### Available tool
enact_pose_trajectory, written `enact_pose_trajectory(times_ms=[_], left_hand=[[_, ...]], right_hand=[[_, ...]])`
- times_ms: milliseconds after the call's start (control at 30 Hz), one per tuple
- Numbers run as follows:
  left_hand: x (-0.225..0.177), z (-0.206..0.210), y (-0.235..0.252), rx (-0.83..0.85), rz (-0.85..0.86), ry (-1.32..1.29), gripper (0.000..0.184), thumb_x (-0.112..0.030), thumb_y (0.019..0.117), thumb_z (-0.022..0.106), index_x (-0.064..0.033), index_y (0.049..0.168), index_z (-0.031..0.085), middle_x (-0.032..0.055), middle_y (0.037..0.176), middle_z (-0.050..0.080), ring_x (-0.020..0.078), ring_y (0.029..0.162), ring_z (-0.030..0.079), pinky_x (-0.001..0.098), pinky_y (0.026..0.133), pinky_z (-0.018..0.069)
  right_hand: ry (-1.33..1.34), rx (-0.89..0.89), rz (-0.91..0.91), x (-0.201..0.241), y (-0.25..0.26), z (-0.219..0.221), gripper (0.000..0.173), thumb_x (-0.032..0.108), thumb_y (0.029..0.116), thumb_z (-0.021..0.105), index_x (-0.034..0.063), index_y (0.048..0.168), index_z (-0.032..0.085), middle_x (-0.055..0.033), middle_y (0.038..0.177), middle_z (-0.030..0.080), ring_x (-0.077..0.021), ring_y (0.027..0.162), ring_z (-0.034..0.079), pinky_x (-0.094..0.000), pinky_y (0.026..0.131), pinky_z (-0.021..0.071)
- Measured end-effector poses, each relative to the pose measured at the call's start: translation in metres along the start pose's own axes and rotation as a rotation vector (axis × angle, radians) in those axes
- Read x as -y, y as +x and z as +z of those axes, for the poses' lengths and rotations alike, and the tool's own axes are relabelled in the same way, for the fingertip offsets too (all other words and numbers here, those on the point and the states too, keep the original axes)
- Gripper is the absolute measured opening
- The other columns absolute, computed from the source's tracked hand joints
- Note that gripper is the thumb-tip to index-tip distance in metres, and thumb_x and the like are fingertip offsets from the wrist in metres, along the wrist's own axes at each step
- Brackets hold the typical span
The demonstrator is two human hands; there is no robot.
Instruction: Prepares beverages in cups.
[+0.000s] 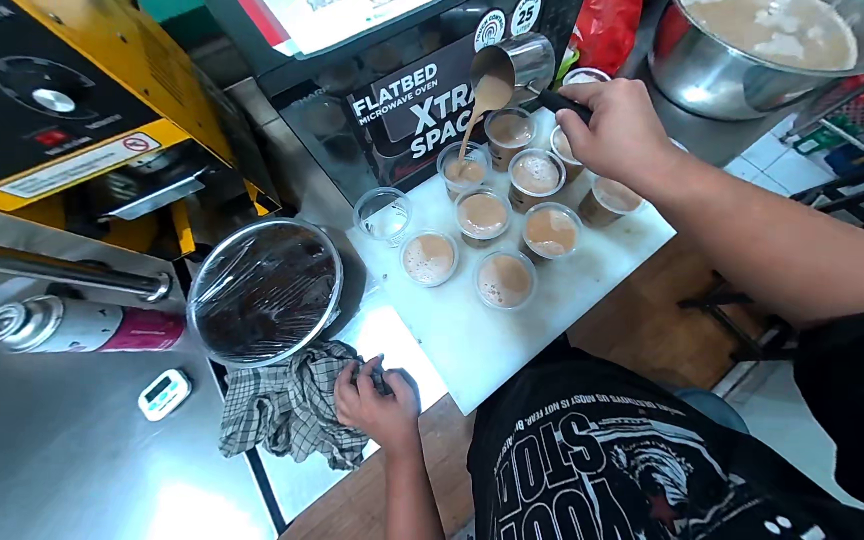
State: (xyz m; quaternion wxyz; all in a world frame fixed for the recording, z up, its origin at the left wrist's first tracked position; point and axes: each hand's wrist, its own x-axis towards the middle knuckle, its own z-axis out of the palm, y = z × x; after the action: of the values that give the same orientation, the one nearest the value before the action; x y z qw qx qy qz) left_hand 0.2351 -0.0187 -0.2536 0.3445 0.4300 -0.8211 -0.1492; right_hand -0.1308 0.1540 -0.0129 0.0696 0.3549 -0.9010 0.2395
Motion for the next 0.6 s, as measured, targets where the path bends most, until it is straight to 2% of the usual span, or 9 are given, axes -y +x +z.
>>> enact_pose_trajectory(times_ms=[400,600], left_hand=[[-0.0004,0.0003,0.0,0.003,0.004,0.011,0.037,-0.029,0.0874,0.05,-0.0064,0.101,0.075,0.0246,0.126,0.063,0.0437,0.126,0.054,0.0621,0.104,0.0331],[-0.0011,-0.0004,-0.0001,0.01,-0.007,0.011,0.036,-0.029,0.0874,0.05,-0.0072,0.101,0.075,0.0243,0.127,0.063,0.0431,0.127,0.053,0.062,0.105,0.0319]], right_hand=[[-0.005,0.001,0.013,0.0026,0.0002,-0.0005,0.033,0.015,0.1055,0.05,-0.0006,0.127,0.069,-0.0212,0.102,0.074,-0.0358,0.091,0.072,-0.0544,0.083,0.0549],[0.003,0.002,-0.004,0.0026,0.0012,0.0004,0.032,0.015,0.1054,0.05,-0.0002,0.126,0.069,-0.0209,0.099,0.073,-0.0354,0.087,0.072,-0.054,0.08,0.0549]])
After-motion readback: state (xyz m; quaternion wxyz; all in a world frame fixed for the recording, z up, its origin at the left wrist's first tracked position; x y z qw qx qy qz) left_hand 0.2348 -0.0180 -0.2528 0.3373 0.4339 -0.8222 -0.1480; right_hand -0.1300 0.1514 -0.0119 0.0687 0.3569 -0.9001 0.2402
